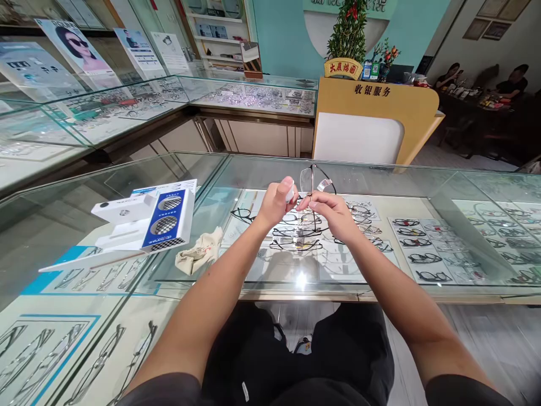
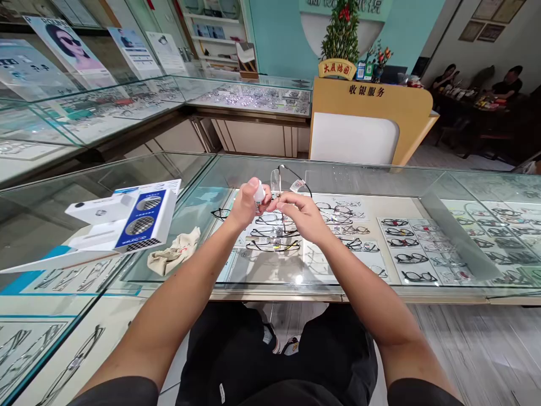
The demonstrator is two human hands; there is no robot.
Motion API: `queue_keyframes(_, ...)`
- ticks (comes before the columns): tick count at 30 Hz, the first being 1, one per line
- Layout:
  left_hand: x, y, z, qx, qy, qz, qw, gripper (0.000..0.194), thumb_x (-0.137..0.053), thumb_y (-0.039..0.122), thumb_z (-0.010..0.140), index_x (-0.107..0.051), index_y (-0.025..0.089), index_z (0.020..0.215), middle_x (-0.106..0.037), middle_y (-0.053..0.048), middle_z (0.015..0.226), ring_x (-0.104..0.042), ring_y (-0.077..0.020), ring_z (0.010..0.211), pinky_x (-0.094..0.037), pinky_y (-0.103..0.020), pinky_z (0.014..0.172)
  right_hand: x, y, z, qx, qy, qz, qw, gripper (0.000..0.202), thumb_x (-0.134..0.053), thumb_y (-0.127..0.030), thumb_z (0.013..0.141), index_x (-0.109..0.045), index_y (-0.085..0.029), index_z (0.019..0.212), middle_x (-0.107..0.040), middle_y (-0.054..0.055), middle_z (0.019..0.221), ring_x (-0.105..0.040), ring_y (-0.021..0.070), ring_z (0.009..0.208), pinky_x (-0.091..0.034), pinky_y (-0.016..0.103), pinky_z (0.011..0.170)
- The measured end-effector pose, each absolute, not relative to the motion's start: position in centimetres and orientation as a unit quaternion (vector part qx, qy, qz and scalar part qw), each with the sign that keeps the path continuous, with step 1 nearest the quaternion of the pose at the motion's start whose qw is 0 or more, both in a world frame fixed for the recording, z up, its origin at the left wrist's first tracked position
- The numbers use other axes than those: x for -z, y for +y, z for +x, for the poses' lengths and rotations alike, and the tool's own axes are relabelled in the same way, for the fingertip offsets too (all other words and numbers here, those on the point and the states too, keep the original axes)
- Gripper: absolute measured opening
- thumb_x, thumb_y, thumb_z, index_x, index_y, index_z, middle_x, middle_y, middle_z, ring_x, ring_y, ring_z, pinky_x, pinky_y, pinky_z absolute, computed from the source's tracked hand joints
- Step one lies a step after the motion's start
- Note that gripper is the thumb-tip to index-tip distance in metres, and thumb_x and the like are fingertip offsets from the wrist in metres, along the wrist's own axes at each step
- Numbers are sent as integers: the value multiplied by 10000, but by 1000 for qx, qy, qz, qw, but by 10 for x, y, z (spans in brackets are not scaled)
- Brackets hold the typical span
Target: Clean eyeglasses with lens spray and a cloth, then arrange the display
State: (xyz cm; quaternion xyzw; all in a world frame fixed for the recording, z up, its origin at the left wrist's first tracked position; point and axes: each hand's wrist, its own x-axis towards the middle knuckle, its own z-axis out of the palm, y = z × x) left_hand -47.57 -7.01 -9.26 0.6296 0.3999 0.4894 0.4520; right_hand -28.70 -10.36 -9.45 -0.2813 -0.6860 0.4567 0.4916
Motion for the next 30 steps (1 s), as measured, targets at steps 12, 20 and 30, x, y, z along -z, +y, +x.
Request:
queue_keyframes(12,100,-68,-476,-476,374,648,462,798,-455,937,893,-495,238,511,-410,-22,466,-356,-137,475,-239,-315,486,97,-95,-280,-451,-671,-279,518,256,-708,-458,991,-822,-277,851,-829,21,945,-741,253,983,-538,427,1017)
queue_keyframes(20,101,-73,-472,-388,349,713,468,717,-484,836,918,-506,234,528,-439,-21,491,-393,-152,515,-282,-323,528,99,-85,-275,-451,-620,-291,572,292,-731,-533,965,-770,-273,838,-831,37,975,-756,273,1072,-560,454,1085)
queue_keyframes(30,101,-57,-487,-457,362,672,457,724,-542,923,881,-571,229,677,-515,-11,604,-470,-149,538,-391,-304,542,97,-85,-271,-430,-624,-311,573,280,-683,-518,981,-757,-275,864,-826,42,1013,-758,271,1096,-565,460,1116)
